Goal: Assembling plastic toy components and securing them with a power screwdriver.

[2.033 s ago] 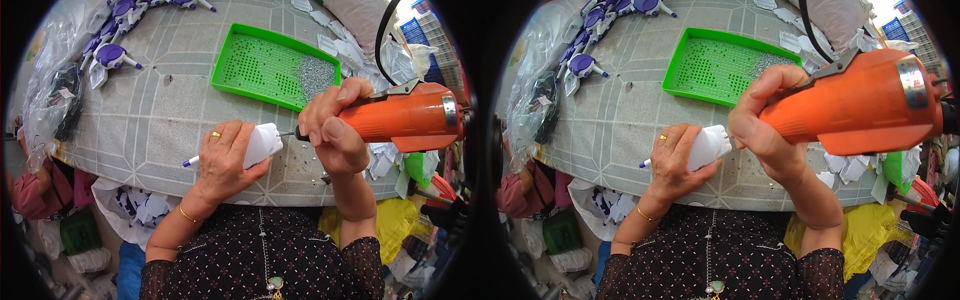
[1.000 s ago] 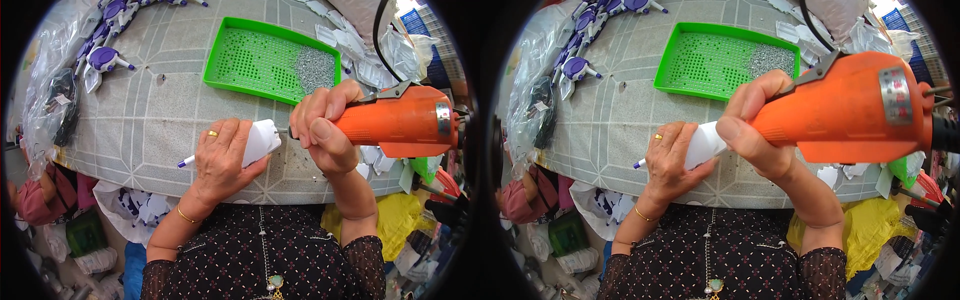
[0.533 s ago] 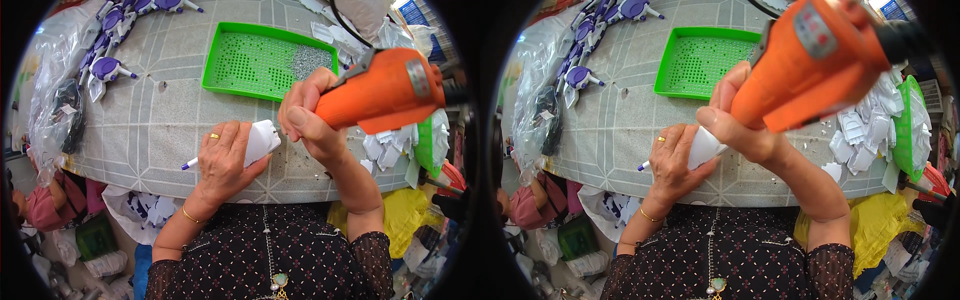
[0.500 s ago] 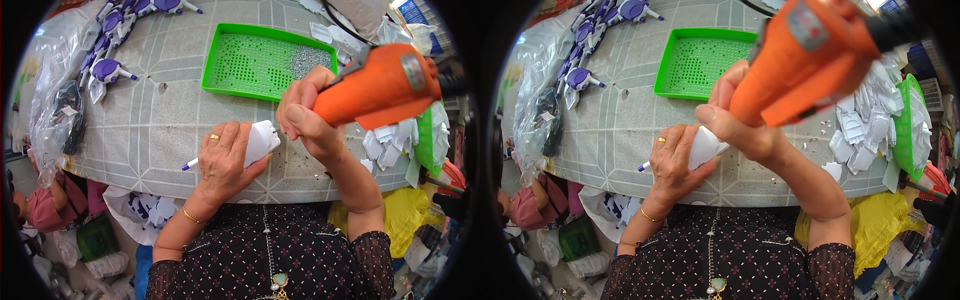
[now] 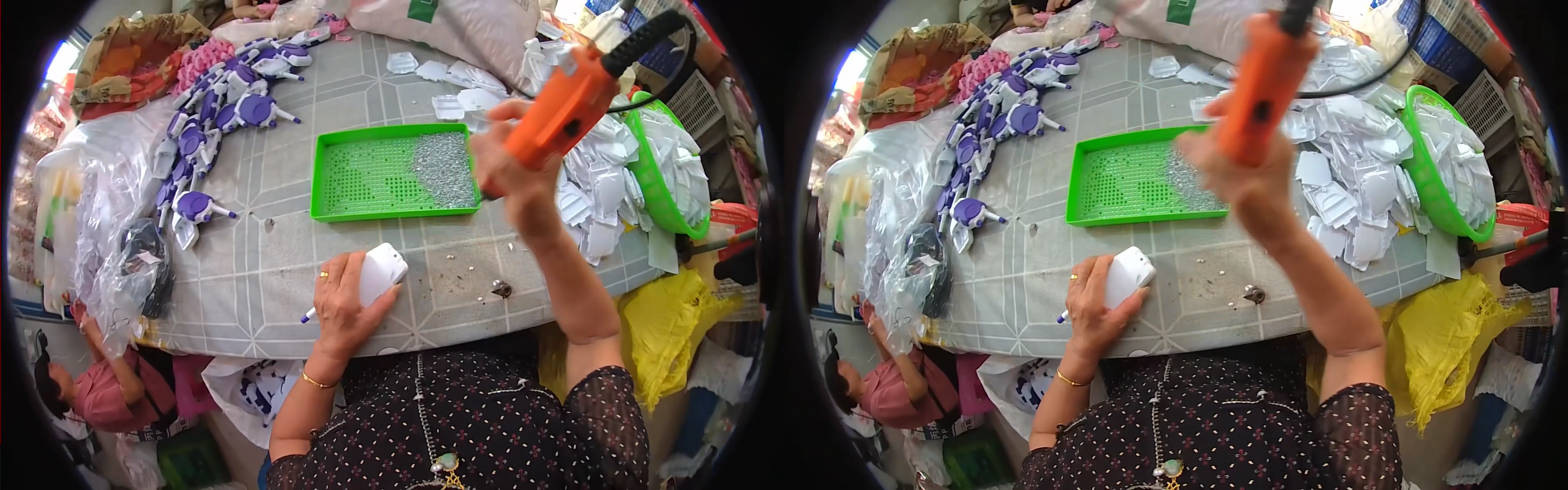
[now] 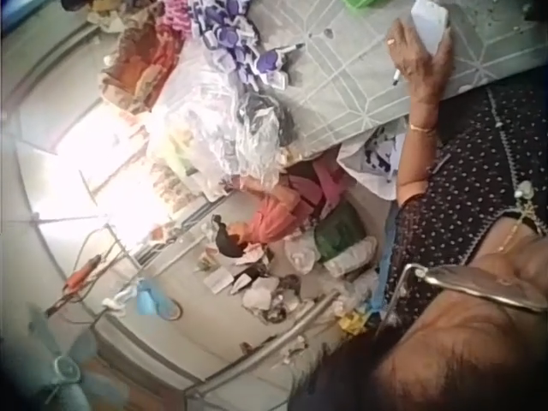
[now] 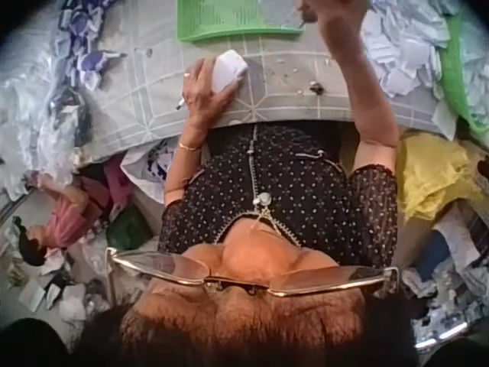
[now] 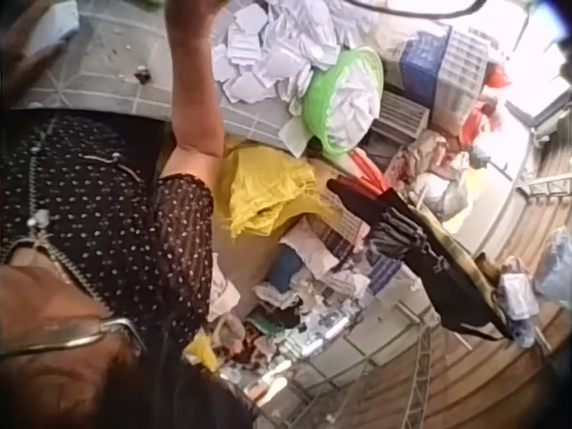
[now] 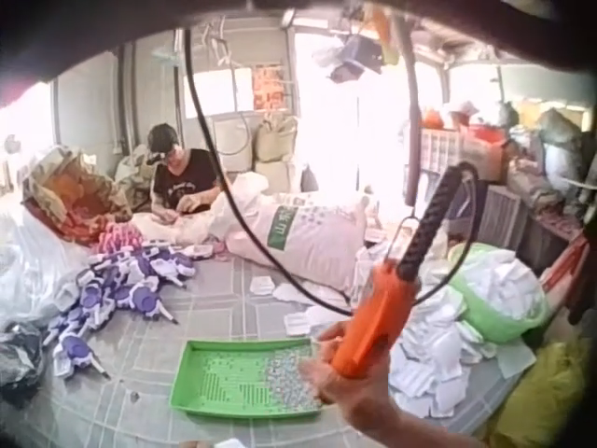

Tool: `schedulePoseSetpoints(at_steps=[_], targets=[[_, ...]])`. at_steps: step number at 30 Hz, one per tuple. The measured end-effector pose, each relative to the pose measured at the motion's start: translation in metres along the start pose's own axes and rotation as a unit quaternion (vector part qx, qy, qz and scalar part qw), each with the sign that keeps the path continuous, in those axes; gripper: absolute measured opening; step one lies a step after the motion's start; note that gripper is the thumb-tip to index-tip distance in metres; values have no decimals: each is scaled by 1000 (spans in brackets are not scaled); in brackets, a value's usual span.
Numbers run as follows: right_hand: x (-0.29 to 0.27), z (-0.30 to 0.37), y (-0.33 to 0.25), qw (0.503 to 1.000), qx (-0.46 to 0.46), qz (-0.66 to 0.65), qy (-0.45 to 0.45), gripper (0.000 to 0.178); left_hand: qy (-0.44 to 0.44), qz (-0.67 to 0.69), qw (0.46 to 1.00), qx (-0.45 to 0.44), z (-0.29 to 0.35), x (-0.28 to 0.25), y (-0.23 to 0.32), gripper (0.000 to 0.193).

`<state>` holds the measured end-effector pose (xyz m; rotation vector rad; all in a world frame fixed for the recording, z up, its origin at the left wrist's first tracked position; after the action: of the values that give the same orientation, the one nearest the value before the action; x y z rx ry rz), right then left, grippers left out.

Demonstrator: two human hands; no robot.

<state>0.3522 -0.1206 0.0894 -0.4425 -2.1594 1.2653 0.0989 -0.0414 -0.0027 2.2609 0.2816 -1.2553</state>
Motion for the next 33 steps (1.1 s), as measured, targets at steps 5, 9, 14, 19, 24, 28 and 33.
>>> schedulePoseSetpoints(at_steps=[5,9,14,19,24,28,33], targets=[[-97,-15,2,962,-59,226,139,50,52,8,999,2,10,-28,11,70],[-119,16,2,911,-163,316,211,64,61,15,998,5,21,-36,10,73],[-76,75,-1,867,-283,408,42,42,102,-14,994,-18,43,-65,-1,70],[-95,38,18,856,-181,484,21,24,182,-82,958,-203,135,-124,-59,64],[-188,-32,85,879,-34,469,76,19,195,-151,920,-303,253,-128,-128,56],[-148,-87,96,814,-179,550,-50,39,59,-283,915,-281,307,-85,-163,67],[-123,-132,131,705,53,674,-214,75,-11,-235,939,-252,293,-45,-186,61]])
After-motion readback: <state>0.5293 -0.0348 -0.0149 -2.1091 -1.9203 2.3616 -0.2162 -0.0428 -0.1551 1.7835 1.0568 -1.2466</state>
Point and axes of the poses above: each hand's wrist, its own z-axis away from the middle knuckle, its own x-axis out of the palm, y = z × x, the point moved 6 cm from there along -z, towards the middle knuckle, and after that the axes turned 8 degrees about -z, right-handed, at the moved point
